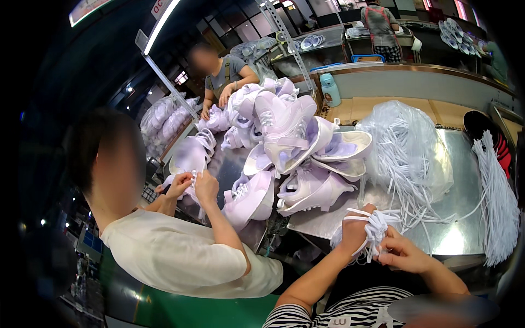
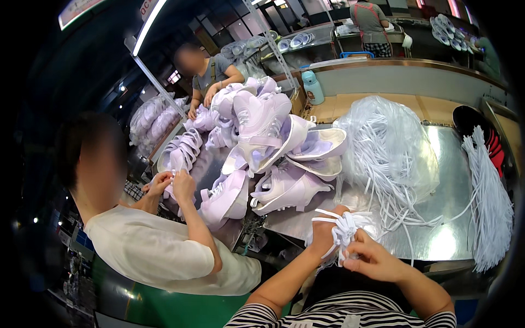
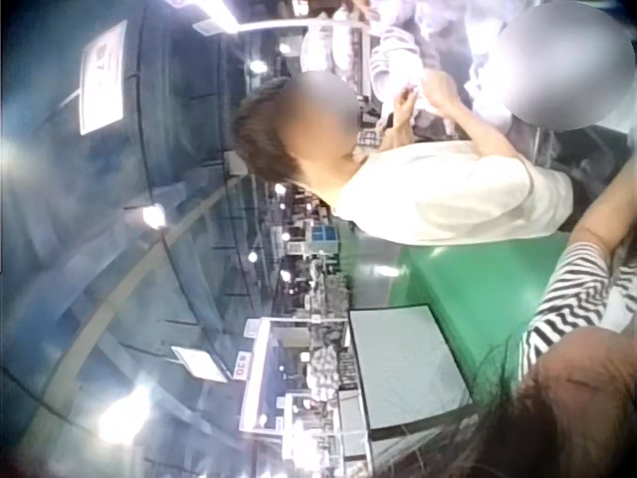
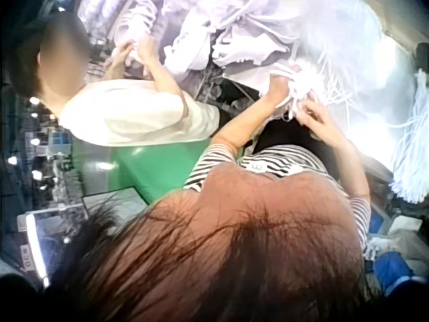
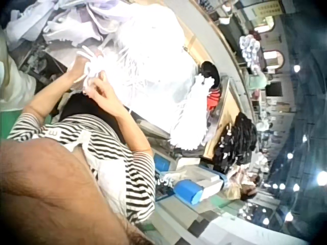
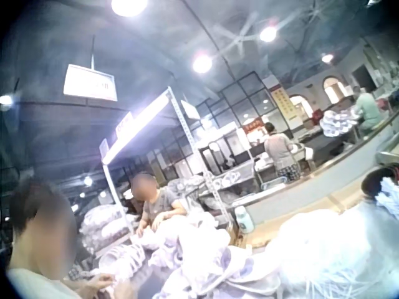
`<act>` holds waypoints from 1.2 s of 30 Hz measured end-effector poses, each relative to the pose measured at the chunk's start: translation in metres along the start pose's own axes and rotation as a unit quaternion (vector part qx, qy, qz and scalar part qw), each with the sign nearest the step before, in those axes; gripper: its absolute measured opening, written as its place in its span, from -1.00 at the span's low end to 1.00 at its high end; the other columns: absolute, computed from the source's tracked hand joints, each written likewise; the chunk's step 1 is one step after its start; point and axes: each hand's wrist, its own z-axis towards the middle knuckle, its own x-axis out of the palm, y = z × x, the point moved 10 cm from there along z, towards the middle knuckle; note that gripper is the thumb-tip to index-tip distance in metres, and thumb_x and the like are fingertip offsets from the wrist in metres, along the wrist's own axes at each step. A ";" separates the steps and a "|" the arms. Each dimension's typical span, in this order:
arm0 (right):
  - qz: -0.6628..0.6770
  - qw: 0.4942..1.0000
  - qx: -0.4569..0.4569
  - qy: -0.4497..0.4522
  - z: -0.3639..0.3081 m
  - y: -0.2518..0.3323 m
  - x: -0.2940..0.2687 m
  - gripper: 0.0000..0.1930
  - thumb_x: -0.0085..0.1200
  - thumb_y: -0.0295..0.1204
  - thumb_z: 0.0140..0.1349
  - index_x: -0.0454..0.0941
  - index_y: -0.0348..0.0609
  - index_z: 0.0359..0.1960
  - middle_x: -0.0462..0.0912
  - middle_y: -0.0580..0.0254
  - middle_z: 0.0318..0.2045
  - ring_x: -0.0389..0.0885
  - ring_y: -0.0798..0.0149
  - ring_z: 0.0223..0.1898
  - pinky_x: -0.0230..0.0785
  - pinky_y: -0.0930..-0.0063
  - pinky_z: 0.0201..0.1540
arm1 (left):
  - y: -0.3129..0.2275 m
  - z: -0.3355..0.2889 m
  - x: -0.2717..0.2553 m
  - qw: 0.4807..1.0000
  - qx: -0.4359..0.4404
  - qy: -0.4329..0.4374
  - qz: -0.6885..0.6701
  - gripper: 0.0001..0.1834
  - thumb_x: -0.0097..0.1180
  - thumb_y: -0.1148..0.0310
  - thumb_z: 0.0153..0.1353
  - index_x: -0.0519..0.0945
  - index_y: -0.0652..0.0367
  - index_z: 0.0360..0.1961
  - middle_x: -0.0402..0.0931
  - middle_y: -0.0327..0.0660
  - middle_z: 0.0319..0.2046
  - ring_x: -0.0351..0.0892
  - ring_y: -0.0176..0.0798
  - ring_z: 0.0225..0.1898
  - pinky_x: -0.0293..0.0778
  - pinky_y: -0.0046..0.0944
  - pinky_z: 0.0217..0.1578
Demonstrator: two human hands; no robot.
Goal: The person picks up a large bundle of white shoelaces, separates a smaller group, and wraps one lace around the bundle to secure it.
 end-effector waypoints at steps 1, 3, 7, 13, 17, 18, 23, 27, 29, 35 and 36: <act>-0.039 0.999 -0.026 -0.001 -0.002 0.006 0.001 -0.82 0.18 -0.39 0.17 0.53 -0.15 -0.23 0.27 0.23 -0.13 0.38 0.45 -0.29 0.32 0.63 -0.27 | 0.005 0.000 0.002 1.000 -0.012 0.012 0.017 -0.83 0.16 0.36 -0.04 0.44 0.15 -0.45 0.40 -0.06 -0.68 0.47 0.03 -0.60 0.30 -0.08 -0.60; -0.044 0.999 -0.022 -0.001 -0.008 0.017 0.007 -0.81 0.23 -0.42 0.12 0.55 -0.15 -0.24 0.25 0.24 -0.16 0.35 0.48 -0.33 0.29 0.68 -0.36 | 0.021 -0.003 0.007 0.997 -0.037 0.038 0.054 -0.82 0.16 0.36 -0.05 0.45 0.16 -0.44 0.40 -0.05 -0.66 0.47 0.03 -0.57 0.31 -0.07 -0.57; -0.069 0.994 -0.031 -0.083 -0.021 0.032 0.008 -0.84 0.24 -0.44 0.08 0.56 -0.15 -0.32 0.28 0.26 -0.24 0.34 0.51 -0.46 0.20 0.69 -0.50 | 0.003 0.001 0.013 0.999 0.009 0.040 0.019 -0.83 0.16 0.39 -0.05 0.47 0.17 -0.41 0.44 -0.05 -0.56 0.48 0.05 -0.50 0.32 -0.05 -0.49; -0.148 0.982 -0.062 -0.105 -0.033 0.030 0.009 -0.87 0.24 -0.41 0.07 0.57 -0.14 -0.41 0.30 0.28 -0.34 0.33 0.55 -0.59 0.18 0.68 -0.55 | 0.036 -0.015 0.033 1.000 -0.024 0.009 0.002 -0.92 0.09 0.42 0.08 0.47 0.18 -0.45 0.45 -0.09 -0.58 0.45 -0.06 -0.54 0.27 -0.09 -0.51; -0.140 0.937 -0.283 0.150 -0.043 0.076 0.078 -0.91 0.17 -0.32 0.15 0.61 -0.01 -0.41 0.43 0.39 -0.34 0.42 0.31 -0.25 0.29 0.41 -0.23 | 0.141 -0.057 0.050 0.956 -0.215 -0.020 -0.200 -0.87 0.06 0.35 0.04 0.42 0.16 -0.45 0.37 -0.09 -0.63 0.41 -0.06 -0.56 0.30 -0.11 -0.53; -0.181 0.943 -0.261 0.096 -0.036 0.065 0.063 -0.92 0.15 -0.33 0.17 0.62 0.01 -0.37 0.45 0.39 -0.32 0.41 0.28 -0.22 0.30 0.37 -0.20 | 0.146 -0.047 0.042 0.939 -0.221 -0.065 -0.256 -0.85 0.06 0.33 0.03 0.43 0.16 -0.43 0.36 -0.10 -0.65 0.39 -0.06 -0.59 0.30 -0.10 -0.54; -0.090 0.980 -0.047 -0.172 -0.024 0.011 -0.011 -0.62 0.10 -0.68 0.12 0.39 -0.26 0.01 0.27 0.12 -0.03 0.58 0.31 -0.19 0.52 0.68 -0.44 | 0.072 -0.019 0.034 0.992 -0.027 -0.007 0.125 -0.83 0.08 0.44 -0.03 0.48 0.20 -0.35 0.42 -0.02 -0.61 0.46 0.09 -0.53 0.31 -0.06 -0.51; -0.062 0.972 -0.003 -0.228 -0.013 -0.033 -0.029 -0.71 0.00 -0.76 0.16 0.40 -0.34 -0.07 0.34 0.10 -0.10 0.65 0.21 -0.14 0.59 0.59 -0.38 | 0.090 -0.027 0.026 0.995 -0.077 -0.027 0.054 -0.82 0.10 0.46 -0.02 0.50 0.21 -0.32 0.45 -0.02 -0.57 0.48 0.07 -0.51 0.32 -0.08 -0.49; -0.133 0.974 0.010 -0.182 -0.008 -0.052 -0.026 -0.76 0.00 -0.76 0.16 0.43 -0.35 -0.13 0.40 0.12 -0.17 0.67 0.22 -0.21 0.60 0.57 -0.37 | 0.097 -0.025 0.024 0.994 -0.096 -0.041 0.015 -0.81 0.11 0.47 -0.01 0.51 0.21 -0.30 0.47 -0.02 -0.54 0.49 0.06 -0.50 0.33 -0.08 -0.48; -0.182 0.958 -0.040 -0.220 0.004 -0.021 -0.024 -0.94 0.06 -0.66 0.17 0.49 -0.34 -0.33 0.44 0.18 -0.37 0.60 0.41 -0.49 0.45 0.61 -0.55 | 0.115 -0.032 0.026 0.974 -0.176 -0.071 -0.127 -0.83 0.07 0.48 0.05 0.51 0.21 -0.28 0.49 -0.08 -0.54 0.51 -0.09 -0.50 0.36 -0.19 -0.46; -0.188 0.955 -0.049 -0.223 0.005 -0.017 -0.024 -0.95 0.07 -0.66 0.17 0.48 -0.34 -0.34 0.43 0.20 -0.39 0.56 0.46 -0.54 0.41 0.63 -0.59 | 0.100 -0.026 0.022 0.981 -0.155 -0.064 -0.101 -0.84 0.07 0.49 0.05 0.51 0.21 -0.29 0.49 -0.08 -0.54 0.51 -0.08 -0.51 0.36 -0.18 -0.47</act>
